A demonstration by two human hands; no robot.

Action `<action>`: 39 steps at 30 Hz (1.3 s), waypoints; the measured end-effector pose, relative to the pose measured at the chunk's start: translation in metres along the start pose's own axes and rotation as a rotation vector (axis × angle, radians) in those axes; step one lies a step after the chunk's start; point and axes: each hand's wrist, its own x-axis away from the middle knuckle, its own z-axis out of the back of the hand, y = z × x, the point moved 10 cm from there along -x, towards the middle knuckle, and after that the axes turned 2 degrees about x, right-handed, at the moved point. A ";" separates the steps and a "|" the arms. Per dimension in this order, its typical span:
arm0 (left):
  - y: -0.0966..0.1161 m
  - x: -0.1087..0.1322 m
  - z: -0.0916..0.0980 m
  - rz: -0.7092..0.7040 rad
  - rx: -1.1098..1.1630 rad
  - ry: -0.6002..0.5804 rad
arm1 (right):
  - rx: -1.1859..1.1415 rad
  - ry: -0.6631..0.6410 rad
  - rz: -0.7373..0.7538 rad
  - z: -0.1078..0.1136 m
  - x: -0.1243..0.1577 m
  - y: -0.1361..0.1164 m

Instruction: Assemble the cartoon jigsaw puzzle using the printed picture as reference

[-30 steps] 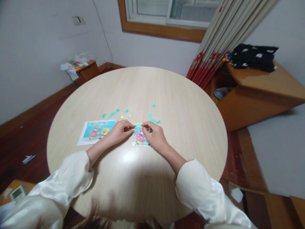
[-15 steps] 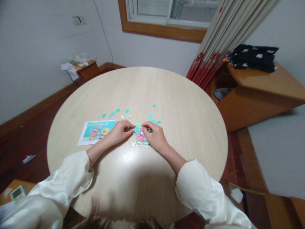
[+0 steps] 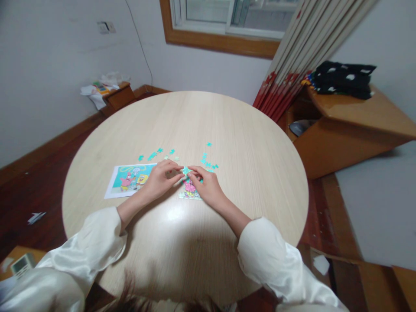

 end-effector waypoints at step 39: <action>-0.015 0.001 -0.017 0.266 0.337 -0.135 | -0.278 0.067 -0.113 -0.001 -0.003 0.011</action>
